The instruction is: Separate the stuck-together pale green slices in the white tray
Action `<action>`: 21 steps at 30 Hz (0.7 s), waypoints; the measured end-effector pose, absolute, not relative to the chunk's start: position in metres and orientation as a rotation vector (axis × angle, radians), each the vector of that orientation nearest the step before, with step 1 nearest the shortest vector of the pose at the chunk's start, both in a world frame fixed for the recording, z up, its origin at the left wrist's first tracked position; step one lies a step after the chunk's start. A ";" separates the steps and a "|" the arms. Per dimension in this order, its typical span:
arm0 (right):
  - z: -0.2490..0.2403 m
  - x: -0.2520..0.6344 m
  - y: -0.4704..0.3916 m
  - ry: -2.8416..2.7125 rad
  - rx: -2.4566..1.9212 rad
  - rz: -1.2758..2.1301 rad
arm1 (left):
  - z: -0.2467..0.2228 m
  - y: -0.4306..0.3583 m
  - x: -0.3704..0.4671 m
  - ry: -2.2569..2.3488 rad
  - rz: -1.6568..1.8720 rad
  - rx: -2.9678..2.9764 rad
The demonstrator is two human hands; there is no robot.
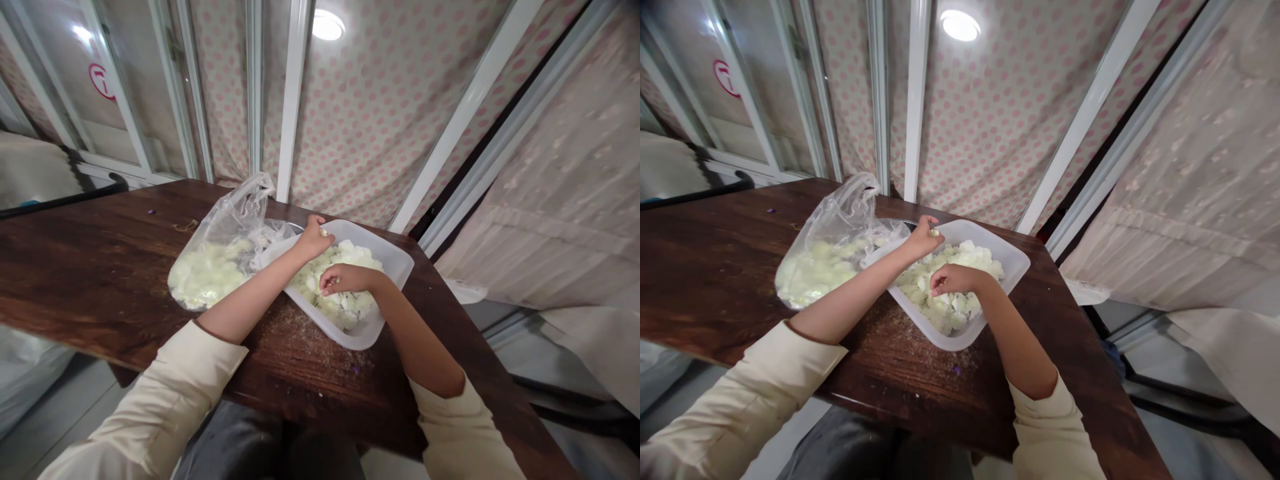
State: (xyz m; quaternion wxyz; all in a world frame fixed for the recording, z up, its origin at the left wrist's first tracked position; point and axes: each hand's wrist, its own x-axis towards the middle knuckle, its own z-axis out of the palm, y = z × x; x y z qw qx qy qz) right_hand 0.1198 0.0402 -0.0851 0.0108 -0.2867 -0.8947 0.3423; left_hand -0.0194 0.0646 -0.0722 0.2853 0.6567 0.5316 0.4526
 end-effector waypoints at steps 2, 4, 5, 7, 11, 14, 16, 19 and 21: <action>-0.083 0.118 0.039 -2.755 -0.881 1.016 | -0.072 0.064 -0.019 1.417 1.220 1.753; -0.080 0.117 0.037 -2.665 -0.901 0.915 | -0.073 0.064 -0.020 1.417 1.225 1.746; -0.079 0.117 0.036 -2.606 -0.917 0.849 | -0.073 0.065 -0.020 1.416 1.234 1.744; -0.078 0.117 0.036 -2.464 -0.953 0.734 | -0.073 0.065 -0.020 1.414 1.256 1.744; -0.079 0.118 0.040 -2.176 -0.976 0.800 | -0.072 0.066 -0.021 1.416 1.295 1.746; -0.080 0.118 0.044 -2.008 -0.917 0.886 | -0.070 0.064 -0.021 1.417 1.286 1.731; -0.079 0.117 0.045 -1.936 -0.908 0.872 | -0.069 0.064 -0.021 1.428 1.285 1.723; -0.076 0.116 0.045 -1.865 -0.964 0.842 | -0.071 0.065 -0.021 1.445 1.306 1.720; -0.075 0.116 0.045 -1.825 -0.992 0.836 | -0.072 0.067 -0.020 1.444 1.314 1.712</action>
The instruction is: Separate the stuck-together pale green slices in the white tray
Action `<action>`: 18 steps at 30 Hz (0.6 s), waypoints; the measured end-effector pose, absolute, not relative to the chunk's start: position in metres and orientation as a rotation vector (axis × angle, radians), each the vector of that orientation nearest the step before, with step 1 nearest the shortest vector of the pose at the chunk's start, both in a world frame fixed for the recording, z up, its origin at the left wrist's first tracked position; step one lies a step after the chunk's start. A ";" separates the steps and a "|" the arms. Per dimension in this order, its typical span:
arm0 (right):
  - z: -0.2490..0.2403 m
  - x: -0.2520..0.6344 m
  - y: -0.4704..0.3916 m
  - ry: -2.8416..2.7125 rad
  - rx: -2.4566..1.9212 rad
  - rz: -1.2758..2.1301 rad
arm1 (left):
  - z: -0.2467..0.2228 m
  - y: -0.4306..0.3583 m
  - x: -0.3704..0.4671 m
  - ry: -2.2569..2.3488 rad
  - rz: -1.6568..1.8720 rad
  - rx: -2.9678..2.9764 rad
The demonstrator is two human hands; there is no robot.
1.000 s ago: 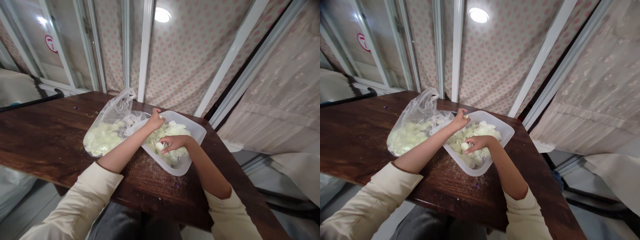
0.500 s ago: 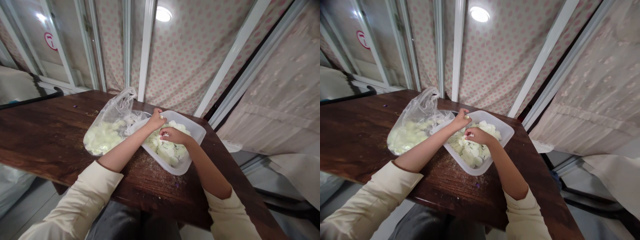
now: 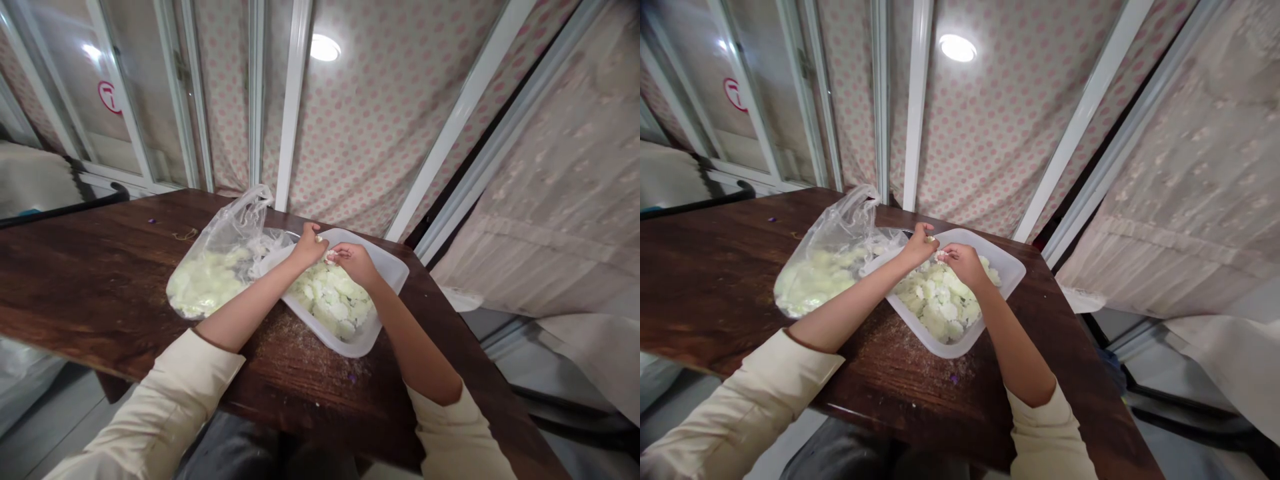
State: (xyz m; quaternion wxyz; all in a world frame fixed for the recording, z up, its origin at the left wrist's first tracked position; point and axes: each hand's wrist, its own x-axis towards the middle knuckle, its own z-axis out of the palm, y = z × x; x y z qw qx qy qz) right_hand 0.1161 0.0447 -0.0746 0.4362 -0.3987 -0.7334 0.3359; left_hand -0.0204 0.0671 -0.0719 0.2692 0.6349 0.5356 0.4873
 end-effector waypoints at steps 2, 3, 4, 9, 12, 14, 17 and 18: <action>-0.074 0.116 0.045 -1.803 -0.997 0.820 | -0.072 0.068 -0.020 1.424 1.324 1.686; -0.074 0.117 0.046 -1.786 -0.998 0.804 | -0.071 0.067 -0.019 1.396 1.332 1.661; -0.074 0.118 0.047 -1.765 -1.001 0.784 | -0.069 0.066 -0.019 1.359 1.338 1.630; -0.076 0.125 0.053 -1.746 -1.083 0.561 | -0.059 0.054 -0.019 1.086 1.252 1.659; -0.078 0.129 0.055 -1.807 -1.149 0.425 | -0.059 0.051 -0.019 0.975 1.146 1.818; -0.078 0.129 0.055 -1.813 -1.150 0.428 | -0.062 0.051 -0.019 0.939 1.080 1.905; -0.079 0.126 0.055 -1.781 -1.129 0.541 | -0.066 0.055 -0.018 0.848 0.993 1.944; -0.079 0.125 0.054 -1.763 -1.125 0.576 | -0.067 0.057 -0.018 0.837 0.981 1.935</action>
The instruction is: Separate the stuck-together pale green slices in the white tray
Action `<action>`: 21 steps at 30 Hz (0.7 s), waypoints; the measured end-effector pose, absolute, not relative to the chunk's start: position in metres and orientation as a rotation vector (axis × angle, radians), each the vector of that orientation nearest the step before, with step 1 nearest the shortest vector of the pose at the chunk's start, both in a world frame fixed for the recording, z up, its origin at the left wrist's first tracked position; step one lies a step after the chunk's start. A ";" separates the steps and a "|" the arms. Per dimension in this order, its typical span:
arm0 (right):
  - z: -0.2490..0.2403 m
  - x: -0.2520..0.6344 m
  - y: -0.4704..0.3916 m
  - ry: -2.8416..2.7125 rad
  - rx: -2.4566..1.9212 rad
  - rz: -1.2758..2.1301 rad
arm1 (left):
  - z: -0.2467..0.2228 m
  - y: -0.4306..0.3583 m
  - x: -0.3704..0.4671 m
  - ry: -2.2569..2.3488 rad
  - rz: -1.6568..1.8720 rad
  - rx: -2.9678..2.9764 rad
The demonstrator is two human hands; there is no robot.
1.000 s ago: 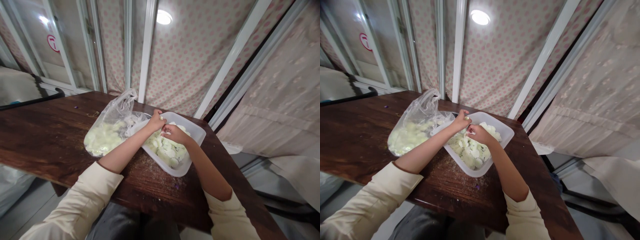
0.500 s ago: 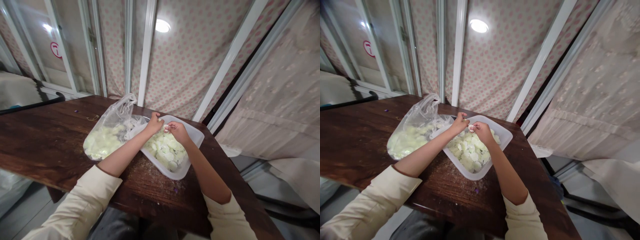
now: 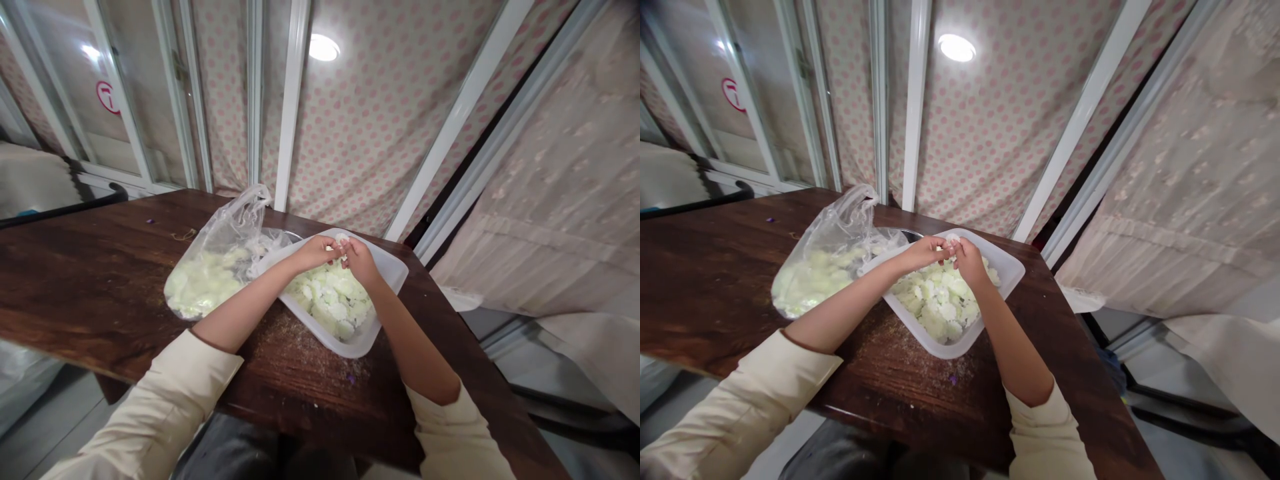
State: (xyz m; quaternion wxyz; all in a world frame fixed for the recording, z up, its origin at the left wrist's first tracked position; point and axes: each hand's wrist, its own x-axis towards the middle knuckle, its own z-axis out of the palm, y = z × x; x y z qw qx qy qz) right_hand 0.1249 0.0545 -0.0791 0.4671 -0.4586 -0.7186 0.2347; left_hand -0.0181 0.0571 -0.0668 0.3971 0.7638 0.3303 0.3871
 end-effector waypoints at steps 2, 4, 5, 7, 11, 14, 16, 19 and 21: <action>-0.079 0.123 0.054 -1.725 -1.128 0.626 | -0.070 0.061 -0.018 0.875 0.997 1.905; -0.080 0.122 0.055 -1.688 -1.176 0.664 | -0.073 0.066 -0.019 0.938 1.048 1.871; -0.080 0.122 0.055 -1.672 -1.218 0.687 | -0.074 0.068 -0.019 0.955 1.071 1.859; -0.081 0.123 0.056 -1.657 -1.291 0.729 | -0.076 0.071 -0.019 0.964 1.103 1.856; -0.082 0.125 0.060 -1.719 -1.204 0.710 | -0.079 0.075 -0.018 1.015 1.151 1.833; -0.082 0.128 0.062 -1.750 -1.135 0.620 | -0.079 0.076 -0.017 1.058 1.166 1.777; -0.082 0.130 0.063 -1.767 -1.135 0.551 | -0.079 0.075 -0.016 1.030 1.157 1.796; -0.081 0.131 0.062 -1.791 -1.126 0.508 | -0.077 0.071 -0.017 0.999 1.112 1.861; -0.080 0.130 0.059 -1.815 -1.118 0.490 | -0.075 0.068 -0.017 0.996 1.082 1.880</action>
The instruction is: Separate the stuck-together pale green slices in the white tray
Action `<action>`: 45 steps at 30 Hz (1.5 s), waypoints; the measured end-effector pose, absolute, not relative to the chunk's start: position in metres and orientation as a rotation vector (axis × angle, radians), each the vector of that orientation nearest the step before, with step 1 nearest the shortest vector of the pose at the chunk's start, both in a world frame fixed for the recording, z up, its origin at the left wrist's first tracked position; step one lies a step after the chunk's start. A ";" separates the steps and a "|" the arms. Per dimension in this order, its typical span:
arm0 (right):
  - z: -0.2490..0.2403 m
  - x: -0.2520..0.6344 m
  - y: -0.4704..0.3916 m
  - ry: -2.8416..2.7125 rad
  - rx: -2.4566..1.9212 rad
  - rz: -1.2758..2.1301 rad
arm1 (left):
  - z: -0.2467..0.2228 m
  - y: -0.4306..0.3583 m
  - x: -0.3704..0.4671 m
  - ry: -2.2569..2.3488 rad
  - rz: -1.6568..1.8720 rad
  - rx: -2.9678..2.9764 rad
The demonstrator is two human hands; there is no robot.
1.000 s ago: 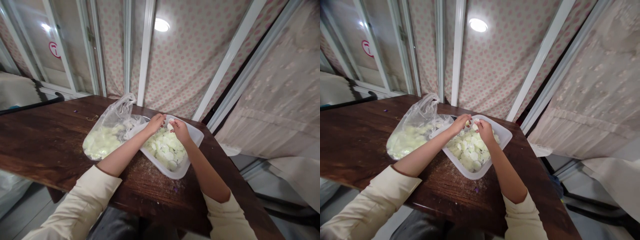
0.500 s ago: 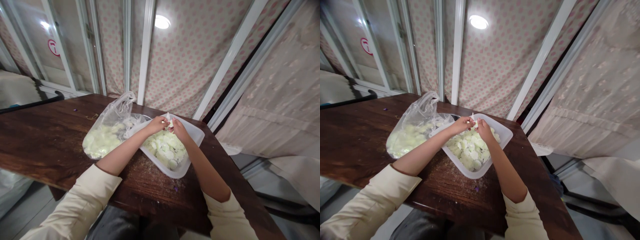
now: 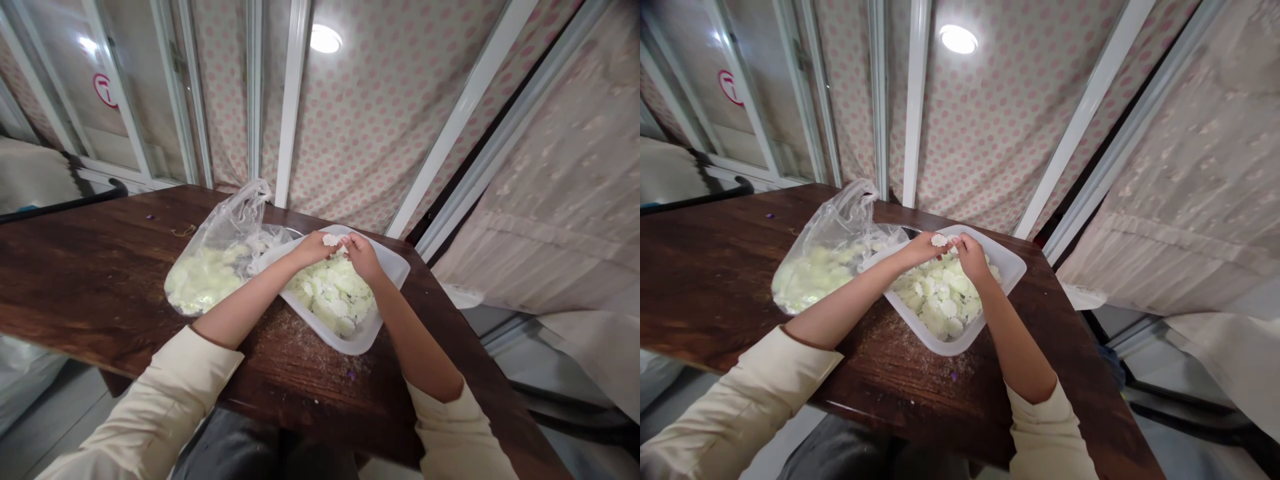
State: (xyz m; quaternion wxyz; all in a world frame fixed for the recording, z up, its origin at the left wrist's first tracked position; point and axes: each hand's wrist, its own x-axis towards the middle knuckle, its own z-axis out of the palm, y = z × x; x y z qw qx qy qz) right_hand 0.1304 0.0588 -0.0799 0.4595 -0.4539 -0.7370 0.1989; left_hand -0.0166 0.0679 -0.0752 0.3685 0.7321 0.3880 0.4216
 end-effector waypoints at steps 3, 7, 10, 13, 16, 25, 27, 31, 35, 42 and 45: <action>-0.077 0.128 0.054 -1.848 -1.171 0.430 | -0.074 0.067 -0.017 0.990 1.073 1.893; -0.076 0.130 0.052 -1.791 -1.344 0.272 | -0.076 0.071 -0.019 1.130 1.066 1.863; -0.076 0.134 0.053 -1.754 -1.410 0.054 | -0.078 0.074 -0.022 1.246 1.024 1.862; -0.071 0.133 0.047 -1.697 -1.401 -0.220 | -0.077 0.072 -0.025 1.374 0.889 1.901; -0.064 0.125 0.037 -1.703 -1.319 -0.369 | -0.074 0.066 -0.026 1.523 0.779 1.980; -0.076 0.124 0.042 -2.169 -1.550 0.459 | -0.073 0.058 -0.028 1.767 0.408 2.140; -0.080 0.127 0.045 -2.257 -1.522 0.722 | -0.074 0.058 -0.029 1.770 0.396 2.141; -0.085 0.130 0.047 -2.400 -1.494 0.901 | -0.075 0.058 -0.029 1.765 0.422 2.139; -0.089 0.131 0.049 -2.553 -1.366 0.916 | -0.076 0.060 -0.028 1.751 0.475 2.125; -0.089 0.131 0.050 -2.526 -1.406 0.957 | -0.077 0.060 -0.026 1.737 0.459 2.197; -0.091 0.129 0.048 -2.347 -1.448 0.929 | -0.076 0.058 -0.027 1.785 0.334 2.242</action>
